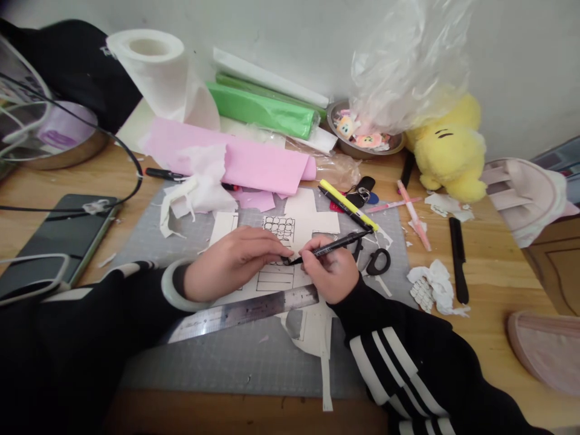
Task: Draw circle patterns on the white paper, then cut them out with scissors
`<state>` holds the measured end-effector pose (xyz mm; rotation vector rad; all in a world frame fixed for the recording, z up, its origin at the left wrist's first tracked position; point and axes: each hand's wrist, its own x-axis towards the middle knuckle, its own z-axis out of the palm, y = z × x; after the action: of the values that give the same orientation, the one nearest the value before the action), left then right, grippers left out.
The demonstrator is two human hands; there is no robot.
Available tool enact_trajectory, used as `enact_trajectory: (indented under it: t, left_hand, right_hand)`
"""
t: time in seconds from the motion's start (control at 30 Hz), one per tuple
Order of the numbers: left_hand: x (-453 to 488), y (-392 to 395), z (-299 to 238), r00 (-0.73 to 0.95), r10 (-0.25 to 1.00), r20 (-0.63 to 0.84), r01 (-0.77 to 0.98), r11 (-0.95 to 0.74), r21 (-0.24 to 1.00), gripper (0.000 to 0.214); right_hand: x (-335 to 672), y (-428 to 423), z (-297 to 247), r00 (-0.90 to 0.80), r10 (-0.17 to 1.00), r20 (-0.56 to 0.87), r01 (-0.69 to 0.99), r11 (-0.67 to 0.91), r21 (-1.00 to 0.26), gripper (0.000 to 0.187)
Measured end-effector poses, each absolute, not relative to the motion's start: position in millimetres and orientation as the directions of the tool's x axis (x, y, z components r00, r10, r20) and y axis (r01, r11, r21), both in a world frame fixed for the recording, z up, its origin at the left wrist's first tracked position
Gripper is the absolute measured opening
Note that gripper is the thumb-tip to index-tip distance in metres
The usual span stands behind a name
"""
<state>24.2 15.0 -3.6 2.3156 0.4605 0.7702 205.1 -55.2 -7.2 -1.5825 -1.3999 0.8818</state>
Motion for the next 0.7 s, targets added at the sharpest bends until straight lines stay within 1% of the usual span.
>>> enact_trajectory:
  t: [0.1,0.2,0.3,0.4,0.53,0.63,0.7]
  left_hand:
    - [22.0,15.8,-2.2,0.741,0.580,0.338,0.170,-0.649,0.742,0.017]
    - [20.2,16.5,0.1,0.712,0.641,0.286,0.215,-0.587,0.780,0.017]
    - [20.2,16.8,0.7,0.687,0.674,0.270,0.231,-0.556,0.798,0.017]
    - [20.9,16.4,-1.0,0.669,0.693,0.268,0.235,-0.539,0.809,0.016]
    - [19.1,16.3,-4.5,0.637,0.714,0.290,0.233,-0.537,0.811,0.015]
    - [14.7,17.7,-5.7,0.613,0.729,0.304,0.228,-0.531,0.816,0.014]
    - [11.5,18.7,-5.0,0.597,0.743,0.301,0.228,-0.518,0.825,0.015]
  right_hand:
    - [202.0,-54.9,-6.2,0.146,0.989,0.004,0.367,-0.050,-0.929,0.012]
    - [200.8,-54.0,-6.3,0.189,0.981,-0.031,0.333,-0.094,-0.938,0.012]
    - [202.6,-52.1,-7.5,0.163,0.987,-0.006,0.326,-0.060,-0.944,0.012]
    - [202.8,-51.9,-4.6,0.121,0.987,0.110,0.383,0.056,-0.922,0.008]
    - [184.7,-60.6,12.0,0.044,0.947,0.317,0.535,0.246,-0.808,0.009]
    - [158.9,-72.0,21.3,-0.124,0.924,0.362,0.620,0.357,-0.699,0.009]
    - [144.8,-78.9,19.4,-0.273,0.878,0.393,0.586,0.476,-0.656,0.007]
